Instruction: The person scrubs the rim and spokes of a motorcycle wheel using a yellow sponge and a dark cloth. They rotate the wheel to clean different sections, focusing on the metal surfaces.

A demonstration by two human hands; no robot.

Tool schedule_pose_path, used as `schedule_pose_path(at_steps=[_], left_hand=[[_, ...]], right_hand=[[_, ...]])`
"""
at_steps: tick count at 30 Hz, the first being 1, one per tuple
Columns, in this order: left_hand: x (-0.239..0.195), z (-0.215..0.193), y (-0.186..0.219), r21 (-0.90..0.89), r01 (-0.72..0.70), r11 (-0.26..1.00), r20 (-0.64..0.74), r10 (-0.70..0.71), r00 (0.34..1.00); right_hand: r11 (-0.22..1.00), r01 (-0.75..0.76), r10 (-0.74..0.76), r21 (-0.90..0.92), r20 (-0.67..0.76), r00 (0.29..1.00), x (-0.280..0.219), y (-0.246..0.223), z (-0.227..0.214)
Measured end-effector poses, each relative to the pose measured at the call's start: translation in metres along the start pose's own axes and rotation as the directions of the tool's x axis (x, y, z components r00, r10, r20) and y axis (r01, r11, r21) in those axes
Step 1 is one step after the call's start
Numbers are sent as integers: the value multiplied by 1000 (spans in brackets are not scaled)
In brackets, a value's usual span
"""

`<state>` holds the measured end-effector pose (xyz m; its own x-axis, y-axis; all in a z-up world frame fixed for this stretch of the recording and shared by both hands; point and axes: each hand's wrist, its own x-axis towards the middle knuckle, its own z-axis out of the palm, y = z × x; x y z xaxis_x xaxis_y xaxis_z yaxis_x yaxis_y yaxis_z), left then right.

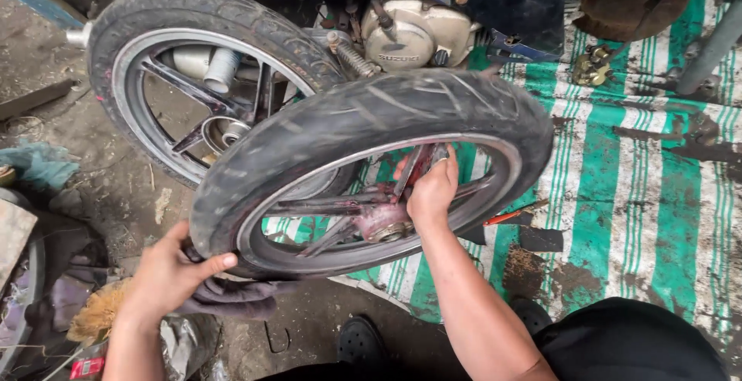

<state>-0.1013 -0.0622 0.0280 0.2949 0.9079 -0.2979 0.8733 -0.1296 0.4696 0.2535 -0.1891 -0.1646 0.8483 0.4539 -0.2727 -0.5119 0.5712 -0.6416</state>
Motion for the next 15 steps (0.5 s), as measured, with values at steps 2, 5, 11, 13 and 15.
schedule_pose_path(at_steps=[2, 5, 11, 13, 15], left_hand=[[4, 12, -18, -67, 41, 997, 31, -39, 999], [22, 39, -47, -159, 78, 984, 137, -56, 989], [51, 48, -83, 219, 89, 972, 456, -183, 871], [45, 39, -67, 193, 74, 979, 490, -161, 857], [27, 8, -25, 193, 98, 976, 310, -156, 938]], right_hand=[[989, 129, -118, -69, 143, 983, -6, -20, 26], [873, 398, -280, -281, 379, 882, -6, -49, 63], [470, 565, -140, -678, 575, 806, 18, -4, 76], [369, 563, -41, -739, 593, 805, 24, 14, 70], [381, 570, 19, -728, 622, 782, 25, 21, 90]])
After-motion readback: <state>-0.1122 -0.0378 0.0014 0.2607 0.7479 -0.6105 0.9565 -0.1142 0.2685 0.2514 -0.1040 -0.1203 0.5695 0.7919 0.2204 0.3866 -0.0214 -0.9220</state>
